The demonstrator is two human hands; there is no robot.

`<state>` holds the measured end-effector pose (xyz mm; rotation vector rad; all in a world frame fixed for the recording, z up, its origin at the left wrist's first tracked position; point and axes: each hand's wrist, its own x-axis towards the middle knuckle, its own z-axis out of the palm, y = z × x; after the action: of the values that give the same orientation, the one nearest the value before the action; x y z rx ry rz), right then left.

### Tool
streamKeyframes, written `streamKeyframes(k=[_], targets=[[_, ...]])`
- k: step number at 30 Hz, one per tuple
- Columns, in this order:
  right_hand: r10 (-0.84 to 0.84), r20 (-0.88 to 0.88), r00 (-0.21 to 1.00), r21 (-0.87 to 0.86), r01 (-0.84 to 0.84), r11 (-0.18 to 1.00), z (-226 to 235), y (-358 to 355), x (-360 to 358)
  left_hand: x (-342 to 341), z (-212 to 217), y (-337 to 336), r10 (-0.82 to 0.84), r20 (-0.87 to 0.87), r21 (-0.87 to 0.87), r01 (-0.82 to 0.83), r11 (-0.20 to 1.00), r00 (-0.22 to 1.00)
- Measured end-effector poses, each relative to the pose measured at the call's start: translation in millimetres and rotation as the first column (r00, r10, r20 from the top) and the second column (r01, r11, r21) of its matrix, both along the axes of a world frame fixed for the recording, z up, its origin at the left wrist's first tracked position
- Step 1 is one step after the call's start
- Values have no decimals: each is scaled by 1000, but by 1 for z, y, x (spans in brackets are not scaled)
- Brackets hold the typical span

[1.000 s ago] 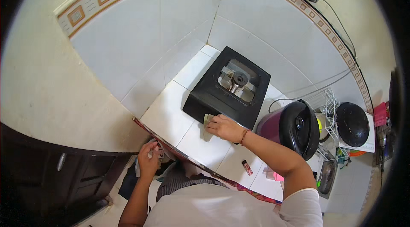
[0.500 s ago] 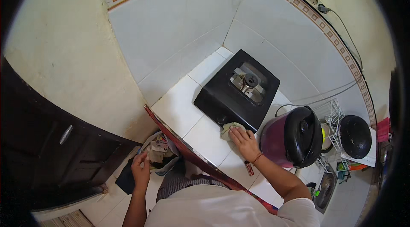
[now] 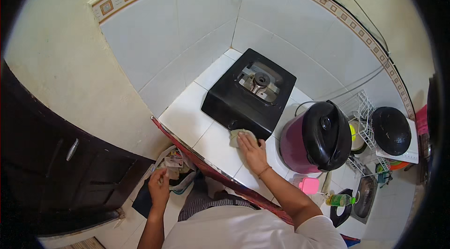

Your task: Cleaning a portable gas stove with a sponge and cloth in a kitchen area.

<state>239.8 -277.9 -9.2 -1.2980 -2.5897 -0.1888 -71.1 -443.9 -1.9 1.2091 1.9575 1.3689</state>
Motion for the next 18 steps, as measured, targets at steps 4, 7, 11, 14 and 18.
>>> streamKeyframes(k=[4,7,11,14,18], targets=[[-118,37,992,175,110,978,21,1,29,7,-2,-11,29,45,-52,-27,998,999],[-175,-74,982,181,185,966,34,30,-4,13,-16,-11,-38,2,-68,38,997,999],[-204,-137,969,178,226,958,25,51,-29,37,-4,5,-105,51,-19,106,994,993],[-169,-140,976,160,191,968,18,25,-7,43,0,9,-146,37,-1,146,989,989],[-247,-250,936,134,286,949,3,0,22,42,0,3,-150,-27,-3,150,989,988]])
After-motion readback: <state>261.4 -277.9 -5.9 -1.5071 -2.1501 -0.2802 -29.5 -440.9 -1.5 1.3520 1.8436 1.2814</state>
